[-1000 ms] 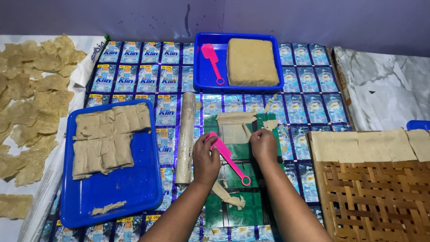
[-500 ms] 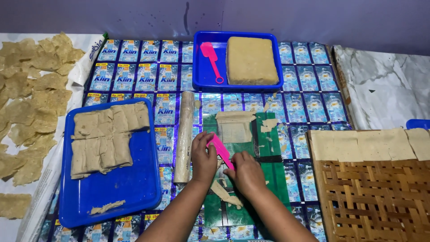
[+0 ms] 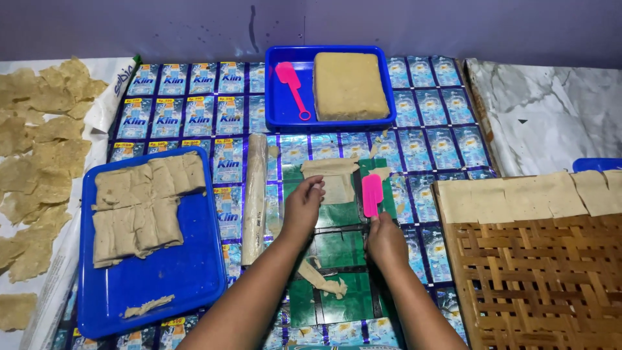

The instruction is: Rolling out thin sheets of dough and cutting them into squares to prepare for cracker production.

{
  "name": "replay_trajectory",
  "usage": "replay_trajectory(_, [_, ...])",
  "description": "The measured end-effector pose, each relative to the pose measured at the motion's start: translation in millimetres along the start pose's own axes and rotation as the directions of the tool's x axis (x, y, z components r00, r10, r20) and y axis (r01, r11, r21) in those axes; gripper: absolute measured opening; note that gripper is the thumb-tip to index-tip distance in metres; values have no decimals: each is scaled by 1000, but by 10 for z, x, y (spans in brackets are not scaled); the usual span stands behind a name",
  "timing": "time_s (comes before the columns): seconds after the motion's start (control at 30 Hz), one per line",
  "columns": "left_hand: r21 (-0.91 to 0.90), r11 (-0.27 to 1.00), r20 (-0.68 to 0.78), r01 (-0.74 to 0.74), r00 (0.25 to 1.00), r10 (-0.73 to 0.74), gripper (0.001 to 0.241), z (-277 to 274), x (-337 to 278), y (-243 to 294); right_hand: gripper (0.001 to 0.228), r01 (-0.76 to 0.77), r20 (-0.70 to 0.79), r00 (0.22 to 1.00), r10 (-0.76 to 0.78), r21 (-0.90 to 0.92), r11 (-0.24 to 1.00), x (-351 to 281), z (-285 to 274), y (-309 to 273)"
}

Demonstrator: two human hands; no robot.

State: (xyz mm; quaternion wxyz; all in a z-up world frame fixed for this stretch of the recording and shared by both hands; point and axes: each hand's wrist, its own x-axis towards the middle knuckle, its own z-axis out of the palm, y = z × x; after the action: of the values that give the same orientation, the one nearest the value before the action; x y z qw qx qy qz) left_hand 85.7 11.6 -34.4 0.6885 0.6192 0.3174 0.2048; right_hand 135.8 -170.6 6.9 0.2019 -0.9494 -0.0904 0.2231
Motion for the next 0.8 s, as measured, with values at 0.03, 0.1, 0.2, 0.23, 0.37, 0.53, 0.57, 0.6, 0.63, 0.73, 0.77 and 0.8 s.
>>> replay_trajectory(0.03, [2,1000,4,0,1000,0,30,36,50,-59,35,-3,-1,1000,3,2,1000,90,50,60])
replay_trajectory(0.1, [-5,998,38,65,997,-65,31,82,167,-167,41,-40,35,999,41,-37,999,280,161,152])
replay_trajectory(0.2, [-6,994,50,105,993,-105,30,168,354,-450,42,-21,76,997,22,-20,1000,260,120,92])
replay_trajectory(0.23, [-5,994,52,106,993,-105,30,183,383,-490,42,-23,75,997,25,-18,1000,275,140,111])
replay_trajectory(0.37, [-6,985,58,171,984,-170,32,246,489,-699,41,-21,114,993,26,-44,999,195,38,-27])
replay_trajectory(0.53, [-116,950,77,291,956,-284,38,232,558,-733,39,31,181,983,-31,7,1000,-191,-255,-396])
replay_trajectory(0.57, [-181,915,111,360,932,-345,41,205,573,-713,33,44,193,979,-73,149,988,-65,-136,-278])
replay_trajectory(0.6, [-241,871,152,428,903,-402,44,182,582,-697,29,52,198,974,-113,288,956,57,-15,-154])
replay_trajectory(0.63, [-241,871,151,429,903,-403,44,169,519,-523,29,52,199,973,-113,288,956,-1,10,-215])
replay_trajectory(0.73, [-285,825,197,487,872,-447,55,141,409,-232,35,236,141,965,-219,-117,965,-156,91,-329])
replay_trajectory(0.77, [-314,808,193,499,867,-460,59,139,425,-283,34,262,103,963,-248,-160,952,-192,116,-326])
replay_trajectory(0.8, [-345,791,187,505,863,-469,63,130,454,-326,33,288,63,958,-281,-204,936,-220,140,-335])
